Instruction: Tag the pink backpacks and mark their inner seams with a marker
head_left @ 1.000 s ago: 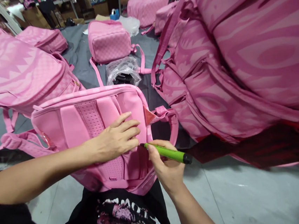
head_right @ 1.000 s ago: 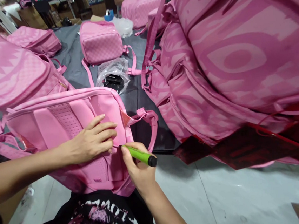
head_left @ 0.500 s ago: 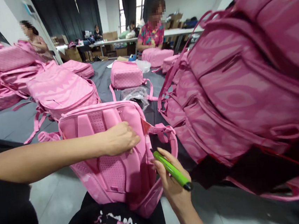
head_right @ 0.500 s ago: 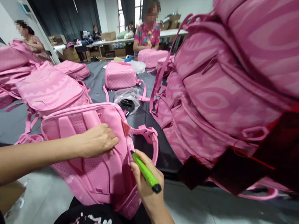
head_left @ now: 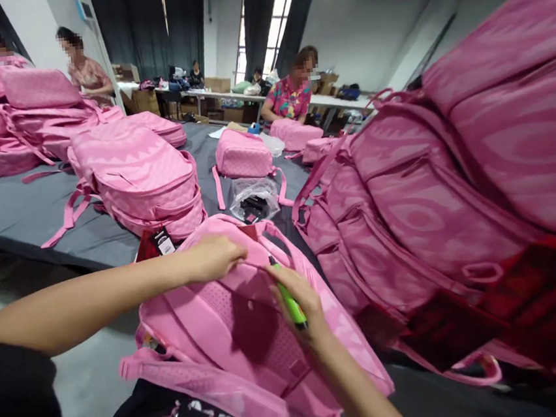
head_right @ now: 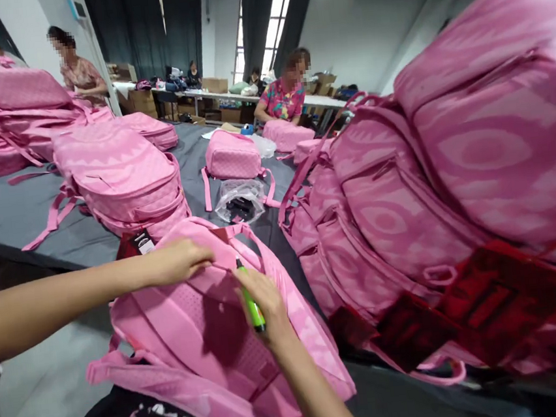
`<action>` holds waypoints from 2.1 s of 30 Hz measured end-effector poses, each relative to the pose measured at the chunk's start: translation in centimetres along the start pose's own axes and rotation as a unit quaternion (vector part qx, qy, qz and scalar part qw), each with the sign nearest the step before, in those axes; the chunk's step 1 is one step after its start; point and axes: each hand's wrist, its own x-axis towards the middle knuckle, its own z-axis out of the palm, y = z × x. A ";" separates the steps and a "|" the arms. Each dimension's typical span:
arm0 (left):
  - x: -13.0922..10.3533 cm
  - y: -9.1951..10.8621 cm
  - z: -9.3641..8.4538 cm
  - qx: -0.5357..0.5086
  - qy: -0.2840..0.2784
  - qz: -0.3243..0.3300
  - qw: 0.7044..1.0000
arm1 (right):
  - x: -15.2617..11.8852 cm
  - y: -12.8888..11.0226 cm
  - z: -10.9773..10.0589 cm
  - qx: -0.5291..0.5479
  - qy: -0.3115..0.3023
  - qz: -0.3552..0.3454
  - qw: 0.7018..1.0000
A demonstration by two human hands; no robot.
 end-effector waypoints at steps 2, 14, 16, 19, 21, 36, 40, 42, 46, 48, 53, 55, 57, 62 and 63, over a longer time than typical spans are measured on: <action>0.1 -2.0 0.1 0.049 0.097 -0.008 0.994 | -0.1 0.6 1.1 -0.008 0.007 -0.005 1.000; 6.1 -5.3 2.1 0.117 -0.009 -0.069 0.991 | 0.0 -2.7 4.9 -0.004 -0.006 -0.034 0.999; 6.5 -5.2 2.7 0.126 -0.001 -0.056 0.990 | -0.5 -2.2 4.1 -0.005 -0.030 -0.036 0.999; 6.1 -4.7 2.7 0.139 0.028 -0.008 0.990 | -0.2 -1.1 3.1 0.007 -0.036 -0.012 0.999; 5.5 -4.2 2.5 0.145 0.040 0.026 0.988 | 0.2 -0.7 3.0 0.019 -0.018 0.023 0.999; 6.9 -2.9 4.1 0.188 0.023 -0.023 0.982 | 4.3 5.5 3.2 -0.207 -0.148 0.205 0.945; 7.4 -3.3 5.1 0.192 0.029 -0.031 0.980 | 5.9 5.5 5.2 -0.322 -0.215 0.236 0.891; 7.7 -3.4 5.5 0.195 0.018 -0.030 0.980 | 5.9 5.5 5.7 -0.332 -0.248 0.251 0.875; 8.2 -3.5 5.9 0.203 -0.006 -0.019 0.979 | 4.8 5.8 5.6 -0.290 -0.244 0.256 0.889; 8.5 -3.5 6.1 0.210 -0.015 -0.020 0.977 | 4.4 6.3 5.6 -0.279 -0.221 0.248 0.901; 8.9 -3.5 6.2 0.226 -0.027 -0.035 0.973 | 4.3 7.3 5.6 -0.262 -0.215 0.246 0.908; 9.0 -3.5 6.0 0.226 -0.037 -0.038 0.973 | 3.9 7.3 5.0 -0.246 -0.201 0.225 0.921; 9.1 -3.5 5.7 0.221 -0.049 -0.043 0.973 | 3.1 6.7 3.9 -0.218 -0.164 0.188 0.943; 9.3 -3.7 5.5 0.209 -0.059 -0.044 0.975 | 1.8 4.0 1.1 -0.068 -0.012 0.172 0.983; 9.3 -3.7 5.5 0.207 -0.058 -0.044 0.976 | 2.0 3.7 0.9 -0.020 -0.013 0.189 0.982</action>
